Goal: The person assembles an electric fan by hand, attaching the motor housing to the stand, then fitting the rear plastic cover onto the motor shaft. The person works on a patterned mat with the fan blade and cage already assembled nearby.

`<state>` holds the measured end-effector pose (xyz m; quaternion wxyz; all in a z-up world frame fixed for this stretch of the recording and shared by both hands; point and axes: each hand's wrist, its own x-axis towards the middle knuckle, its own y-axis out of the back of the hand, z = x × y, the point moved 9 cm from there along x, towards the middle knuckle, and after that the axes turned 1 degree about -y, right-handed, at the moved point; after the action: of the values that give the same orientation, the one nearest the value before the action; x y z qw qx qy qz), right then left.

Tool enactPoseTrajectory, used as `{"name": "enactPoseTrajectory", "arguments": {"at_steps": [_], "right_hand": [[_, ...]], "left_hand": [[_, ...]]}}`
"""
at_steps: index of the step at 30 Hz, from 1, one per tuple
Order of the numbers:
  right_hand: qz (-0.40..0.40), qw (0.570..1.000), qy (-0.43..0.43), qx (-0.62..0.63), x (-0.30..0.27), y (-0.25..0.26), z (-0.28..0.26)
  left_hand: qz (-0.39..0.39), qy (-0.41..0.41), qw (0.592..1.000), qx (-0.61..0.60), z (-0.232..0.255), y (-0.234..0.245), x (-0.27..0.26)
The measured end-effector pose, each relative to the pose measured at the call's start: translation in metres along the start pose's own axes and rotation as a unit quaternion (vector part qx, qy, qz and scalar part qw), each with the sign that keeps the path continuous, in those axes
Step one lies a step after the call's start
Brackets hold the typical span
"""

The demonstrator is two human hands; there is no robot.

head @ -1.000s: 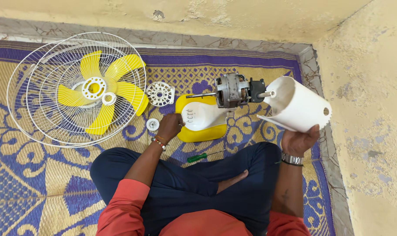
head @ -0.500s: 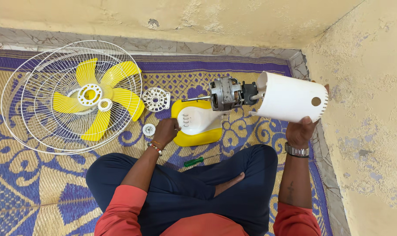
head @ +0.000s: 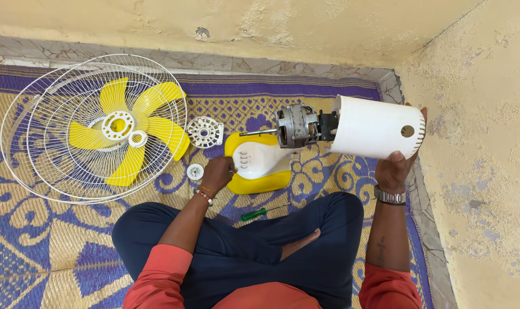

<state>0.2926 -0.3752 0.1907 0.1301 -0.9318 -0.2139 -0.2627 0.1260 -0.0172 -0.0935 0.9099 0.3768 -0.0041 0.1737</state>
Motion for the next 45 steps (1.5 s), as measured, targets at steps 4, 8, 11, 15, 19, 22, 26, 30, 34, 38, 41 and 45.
{"name": "enactPoseTrajectory", "arguments": {"at_steps": [4,8,11,15,19,22,26,30,34,38,41,45], "right_hand": [[-0.006,1.0,-0.003,-0.001,0.002,-0.002,0.002],[-0.01,1.0,-0.01,0.0,0.007,-0.005,0.007],[-0.021,1.0,-0.009,0.005,0.01,-0.007,0.007],[-0.022,1.0,-0.014,-0.005,0.012,-0.007,0.005],[-0.026,0.999,-0.017,-0.02,0.015,-0.009,0.003],[-0.032,0.999,-0.021,-0.017,0.018,-0.013,0.002],[-0.035,0.999,-0.023,-0.016,0.021,-0.019,0.002],[-0.036,0.998,-0.023,-0.041,0.022,-0.02,0.004],[-0.054,0.993,-0.015,-0.108,0.024,-0.024,0.004],[-0.059,0.982,0.002,-0.182,0.025,-0.031,0.005],[-0.067,0.976,-0.028,-0.203,0.03,-0.038,0.011],[-0.085,0.978,-0.043,-0.185,0.034,-0.053,0.016]], "left_hand": [[-0.003,0.002,1.0,0.006,0.001,0.0,0.0],[-0.003,-0.011,1.0,0.012,0.003,0.0,0.0],[-0.009,0.001,1.0,0.02,0.001,-0.001,0.0],[-0.007,0.0,1.0,0.015,0.0,-0.002,0.0],[-0.014,0.005,1.0,0.018,0.0,-0.003,0.001],[-0.018,0.005,1.0,0.019,0.0,-0.003,0.002],[-0.011,0.0,1.0,0.019,0.002,-0.001,0.001],[-0.015,0.006,1.0,0.016,0.003,0.0,0.002],[-0.019,0.013,1.0,0.011,0.003,0.001,0.001],[-0.018,0.007,1.0,0.009,0.005,0.001,0.001],[-0.016,0.005,1.0,0.014,0.006,0.002,0.002],[-0.013,-0.001,1.0,0.012,0.01,0.005,0.002]]}}
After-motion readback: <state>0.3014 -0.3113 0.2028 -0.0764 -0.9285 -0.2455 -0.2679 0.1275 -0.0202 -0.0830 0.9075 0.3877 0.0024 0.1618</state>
